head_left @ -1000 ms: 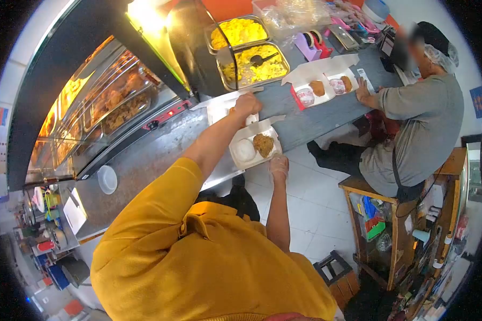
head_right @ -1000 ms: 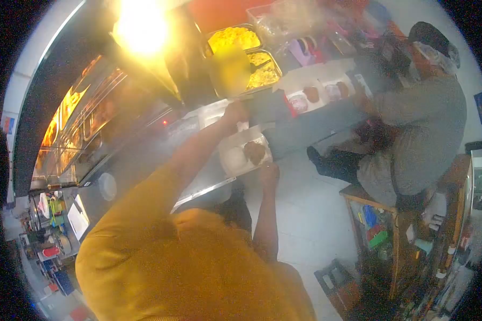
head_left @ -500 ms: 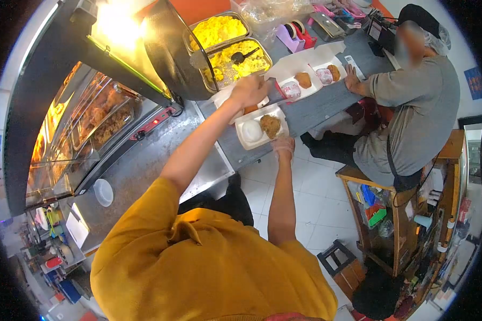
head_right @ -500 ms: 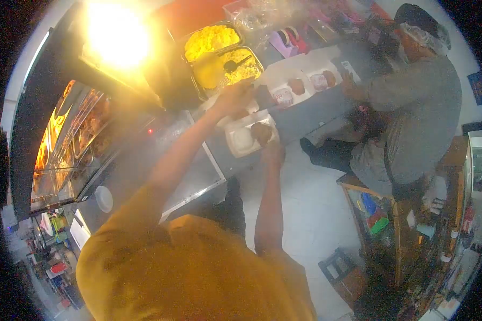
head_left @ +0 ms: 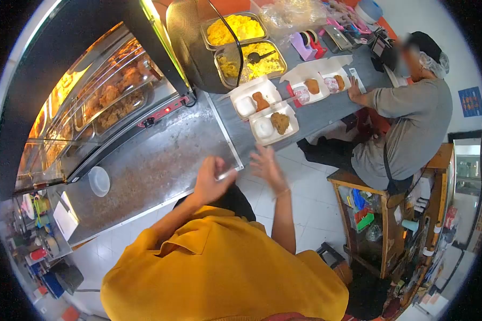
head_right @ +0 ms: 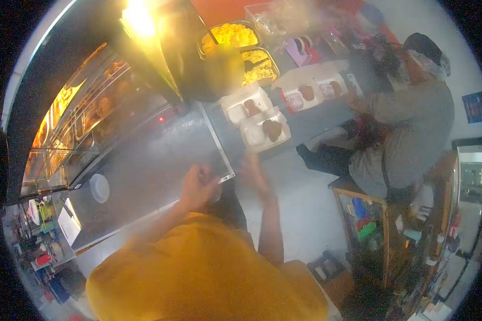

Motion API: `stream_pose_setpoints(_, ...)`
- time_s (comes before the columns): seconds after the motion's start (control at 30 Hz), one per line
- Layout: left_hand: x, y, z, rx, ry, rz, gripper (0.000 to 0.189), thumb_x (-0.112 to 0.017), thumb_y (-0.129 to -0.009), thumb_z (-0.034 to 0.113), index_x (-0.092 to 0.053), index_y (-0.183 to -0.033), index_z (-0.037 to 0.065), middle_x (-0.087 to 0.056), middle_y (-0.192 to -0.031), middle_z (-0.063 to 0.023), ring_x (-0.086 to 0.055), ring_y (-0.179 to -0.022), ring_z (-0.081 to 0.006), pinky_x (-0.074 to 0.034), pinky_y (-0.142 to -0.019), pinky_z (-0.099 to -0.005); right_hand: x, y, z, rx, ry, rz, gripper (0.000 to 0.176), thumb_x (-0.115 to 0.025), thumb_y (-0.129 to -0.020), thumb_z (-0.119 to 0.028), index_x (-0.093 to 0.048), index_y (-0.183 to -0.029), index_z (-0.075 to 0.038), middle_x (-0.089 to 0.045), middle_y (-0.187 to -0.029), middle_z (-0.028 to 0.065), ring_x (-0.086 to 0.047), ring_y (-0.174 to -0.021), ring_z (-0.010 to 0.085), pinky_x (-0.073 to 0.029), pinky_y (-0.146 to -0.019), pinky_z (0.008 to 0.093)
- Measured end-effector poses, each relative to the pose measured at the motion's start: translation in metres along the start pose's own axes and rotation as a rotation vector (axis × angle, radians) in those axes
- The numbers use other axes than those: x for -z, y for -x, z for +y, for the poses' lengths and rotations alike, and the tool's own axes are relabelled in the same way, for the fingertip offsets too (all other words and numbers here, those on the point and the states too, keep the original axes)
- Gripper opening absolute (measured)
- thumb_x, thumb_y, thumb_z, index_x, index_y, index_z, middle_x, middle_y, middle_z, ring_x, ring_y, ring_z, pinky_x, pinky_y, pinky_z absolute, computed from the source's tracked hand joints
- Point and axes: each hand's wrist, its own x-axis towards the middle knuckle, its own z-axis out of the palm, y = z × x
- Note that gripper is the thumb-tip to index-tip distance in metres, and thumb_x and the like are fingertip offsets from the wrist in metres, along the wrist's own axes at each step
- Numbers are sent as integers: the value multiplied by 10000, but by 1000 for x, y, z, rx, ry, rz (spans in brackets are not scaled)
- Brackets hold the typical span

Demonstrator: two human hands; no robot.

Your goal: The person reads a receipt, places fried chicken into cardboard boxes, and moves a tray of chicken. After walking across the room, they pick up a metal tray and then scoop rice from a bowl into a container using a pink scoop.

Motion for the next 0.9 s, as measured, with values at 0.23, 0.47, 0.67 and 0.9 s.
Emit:
stream_pose_setpoints(0.23, 25, 47, -17, -375, -278, -14, 534, -801, -716, 210, -481, -1066, -35, -511, -988, -219, -540, -891, -392, -468, -767, -435, -149, -31, 54, 62, -276, 27, 755, -478, -934, -614, -234, -1522, -207, -356, -1466, 136, -413, -1280, 272, -405, -987, 446)
stream_pose_setpoints(0.47, 101, 34, -44, -590, -386, 109, 107, -538, -846, 24, -547, -940, -27, -554, -881, -231, -570, -792, -424, -482, -691, -470, -177, -88, 172, 171, -586, -320, 413, -587, -951, -256, -514, -1321, -89, -580, -1155, 99, -581, -1033, 200, -511, -788, 356)
stream_pose_setpoints(0.67, 153, 67, -100, -472, -446, 51, 182, -558, -844, 41, -544, -1019, -4, -552, -1001, -228, -546, -927, -424, -463, -765, -464, -216, -75, 178, 251, 203, -90, 384, -516, -943, -65, -489, -1323, -16, -615, -1150, 82, -602, -1037, 181, -512, -849, 313)
stream_pose_setpoints(0.9, 188, 79, -108, -711, -373, 116, 101, -539, -906, 69, -542, -963, -14, -548, -947, -225, -552, -917, -415, -474, -773, -448, -288, -24, 166, 141, -543, -226, 341, -484, -976, -86, -521, -1304, 0, -595, -1228, 93, -582, -1088, 166, -469, -938, 299)
